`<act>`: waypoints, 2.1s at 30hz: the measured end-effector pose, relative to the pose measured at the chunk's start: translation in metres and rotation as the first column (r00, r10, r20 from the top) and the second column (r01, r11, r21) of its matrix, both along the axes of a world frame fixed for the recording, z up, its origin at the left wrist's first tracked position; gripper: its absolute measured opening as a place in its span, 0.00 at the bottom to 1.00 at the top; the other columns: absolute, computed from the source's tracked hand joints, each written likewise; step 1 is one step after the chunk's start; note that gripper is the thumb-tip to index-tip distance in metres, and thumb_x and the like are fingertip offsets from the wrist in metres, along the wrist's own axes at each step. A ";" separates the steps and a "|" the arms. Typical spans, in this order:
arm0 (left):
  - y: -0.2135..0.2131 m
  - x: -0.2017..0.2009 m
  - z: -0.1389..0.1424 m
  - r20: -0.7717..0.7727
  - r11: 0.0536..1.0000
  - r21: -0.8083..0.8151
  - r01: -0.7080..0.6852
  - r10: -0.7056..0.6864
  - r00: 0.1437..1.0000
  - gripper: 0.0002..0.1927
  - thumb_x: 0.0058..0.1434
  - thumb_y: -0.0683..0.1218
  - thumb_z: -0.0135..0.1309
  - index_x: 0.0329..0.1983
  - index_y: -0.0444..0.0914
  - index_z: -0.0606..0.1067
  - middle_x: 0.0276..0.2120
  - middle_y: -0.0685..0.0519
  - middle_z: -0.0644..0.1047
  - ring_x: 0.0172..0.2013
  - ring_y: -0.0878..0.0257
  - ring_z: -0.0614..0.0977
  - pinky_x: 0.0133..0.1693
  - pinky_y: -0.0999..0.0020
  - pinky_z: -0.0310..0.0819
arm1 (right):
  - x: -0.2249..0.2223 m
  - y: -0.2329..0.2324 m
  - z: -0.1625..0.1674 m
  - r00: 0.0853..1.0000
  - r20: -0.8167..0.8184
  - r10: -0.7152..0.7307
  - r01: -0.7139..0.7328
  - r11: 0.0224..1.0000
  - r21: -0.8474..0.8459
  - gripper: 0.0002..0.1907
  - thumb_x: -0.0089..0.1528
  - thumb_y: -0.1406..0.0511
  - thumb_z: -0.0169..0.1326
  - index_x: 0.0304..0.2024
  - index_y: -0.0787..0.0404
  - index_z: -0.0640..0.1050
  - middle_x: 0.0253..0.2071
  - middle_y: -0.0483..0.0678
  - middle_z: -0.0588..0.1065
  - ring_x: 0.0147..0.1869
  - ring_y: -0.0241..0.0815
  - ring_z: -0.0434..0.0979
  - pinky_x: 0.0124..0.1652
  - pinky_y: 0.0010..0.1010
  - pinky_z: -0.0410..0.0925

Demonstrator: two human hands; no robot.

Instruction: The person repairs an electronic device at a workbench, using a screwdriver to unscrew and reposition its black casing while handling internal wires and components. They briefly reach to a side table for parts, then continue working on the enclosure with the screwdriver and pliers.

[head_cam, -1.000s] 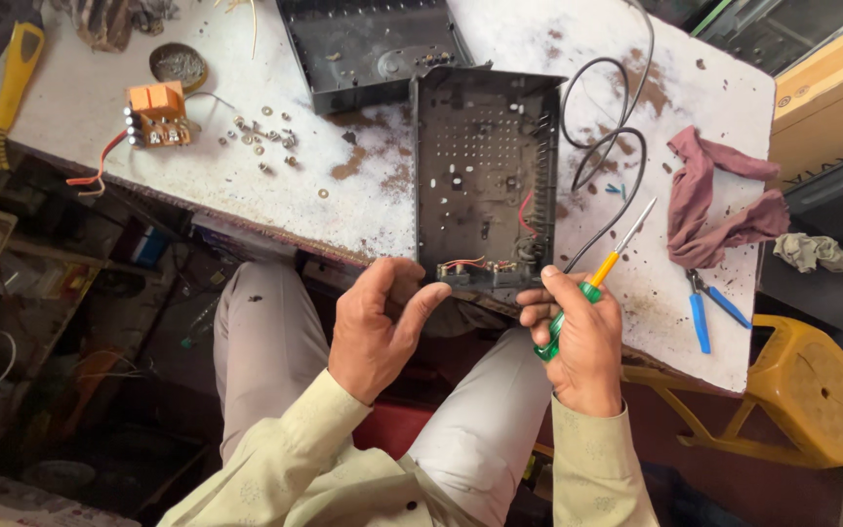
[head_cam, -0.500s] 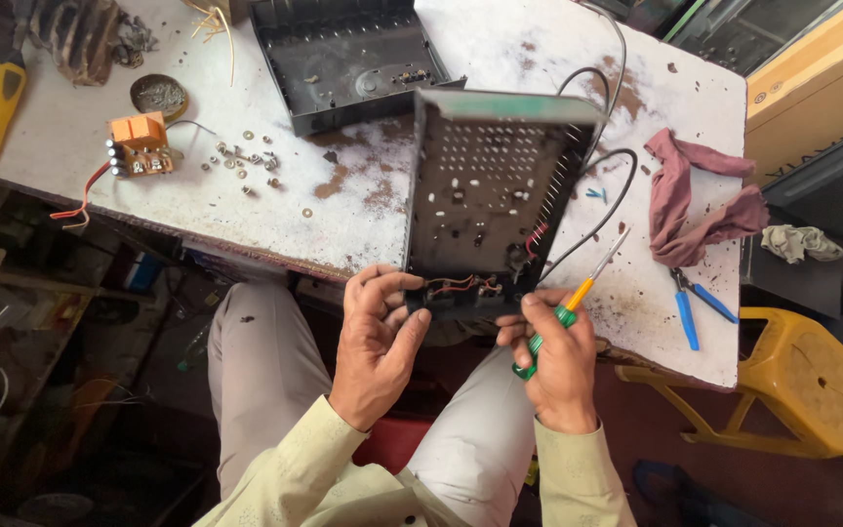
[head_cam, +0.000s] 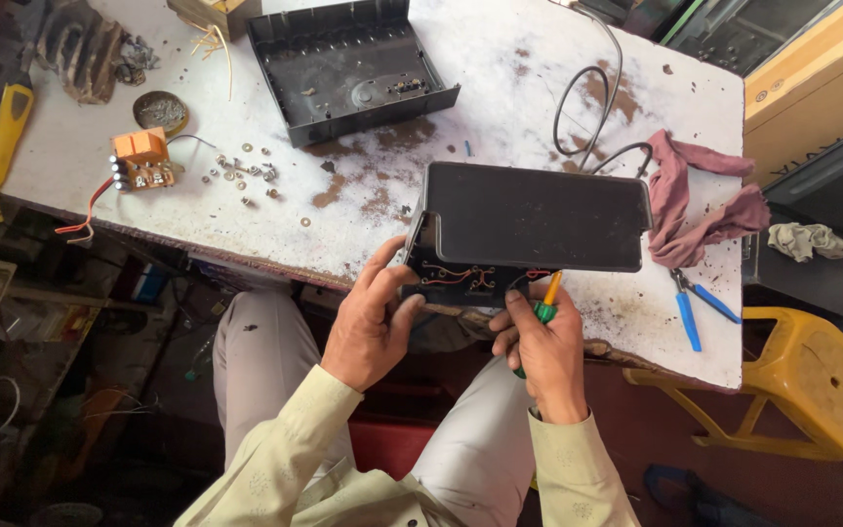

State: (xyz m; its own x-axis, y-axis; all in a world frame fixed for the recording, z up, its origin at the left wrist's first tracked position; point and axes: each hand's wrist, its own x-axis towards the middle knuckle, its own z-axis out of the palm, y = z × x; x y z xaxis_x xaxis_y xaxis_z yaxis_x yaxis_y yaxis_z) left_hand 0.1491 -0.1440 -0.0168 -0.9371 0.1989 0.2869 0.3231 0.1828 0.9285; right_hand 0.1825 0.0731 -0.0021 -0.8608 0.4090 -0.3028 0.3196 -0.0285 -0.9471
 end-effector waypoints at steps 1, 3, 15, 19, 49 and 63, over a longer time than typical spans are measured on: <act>0.001 0.000 0.000 -0.008 1.000 -0.025 -0.011 0.011 1.000 0.16 0.60 0.35 0.58 0.50 0.37 0.72 0.67 0.46 0.70 0.23 0.63 0.74 0.31 0.68 0.73 | 0.000 0.000 0.003 1.000 0.017 0.011 -0.012 1.000 0.013 0.11 0.65 0.67 0.54 0.46 0.66 0.69 0.24 0.54 0.75 0.16 0.37 0.71 0.14 0.24 0.59; 0.002 -0.001 0.000 -0.055 0.998 -0.055 -0.036 0.033 0.998 0.17 0.59 0.36 0.59 0.51 0.37 0.72 0.67 0.47 0.70 0.24 0.61 0.77 0.32 0.67 0.74 | 0.001 0.000 0.009 0.998 0.052 0.020 -0.025 0.995 0.096 0.15 0.63 0.67 0.55 0.50 0.66 0.70 0.24 0.53 0.76 0.17 0.36 0.72 0.14 0.24 0.60; 0.013 0.002 -0.001 -0.066 0.987 -0.103 -0.126 0.119 0.991 0.12 0.61 0.39 0.59 0.48 0.38 0.76 0.67 0.44 0.70 0.28 0.57 0.83 0.32 0.65 0.78 | 0.073 0.027 0.008 0.998 -0.043 -0.055 0.058 0.996 0.065 0.09 0.66 0.66 0.53 0.47 0.64 0.76 0.26 0.43 0.71 0.26 0.31 0.70 0.23 0.23 0.64; 0.015 0.002 0.000 -0.120 0.985 -0.096 -0.141 0.129 0.984 0.07 0.61 0.39 0.58 0.43 0.39 0.78 0.67 0.42 0.69 0.33 0.56 0.85 0.36 0.64 0.78 | 0.078 0.028 0.009 0.997 -0.054 -0.053 0.058 0.994 0.094 0.09 0.66 0.66 0.53 0.46 0.65 0.76 0.26 0.43 0.71 0.26 0.31 0.70 0.23 0.23 0.63; 0.016 0.042 0.001 0.250 0.635 0.771 0.052 -0.376 0.892 0.11 0.76 0.44 0.41 0.46 0.32 0.73 0.49 0.40 0.82 0.54 0.56 0.81 0.59 0.58 0.73 | 0.044 -0.052 0.051 0.741 -0.188 0.645 -0.468 0.696 0.545 0.21 0.62 0.71 0.60 0.58 0.68 0.74 0.51 0.58 0.80 0.54 0.56 0.83 0.47 0.37 0.75; 0.015 0.033 0.051 0.265 0.901 0.420 0.107 -0.234 0.935 0.11 0.68 0.42 0.48 0.49 0.33 0.77 0.44 0.48 0.83 0.46 0.62 0.82 0.51 0.67 0.74 | 0.059 -0.023 0.043 0.889 -0.156 0.431 -0.251 0.742 0.622 0.18 0.62 0.68 0.59 0.54 0.63 0.76 0.42 0.58 0.82 0.43 0.54 0.85 0.42 0.38 0.74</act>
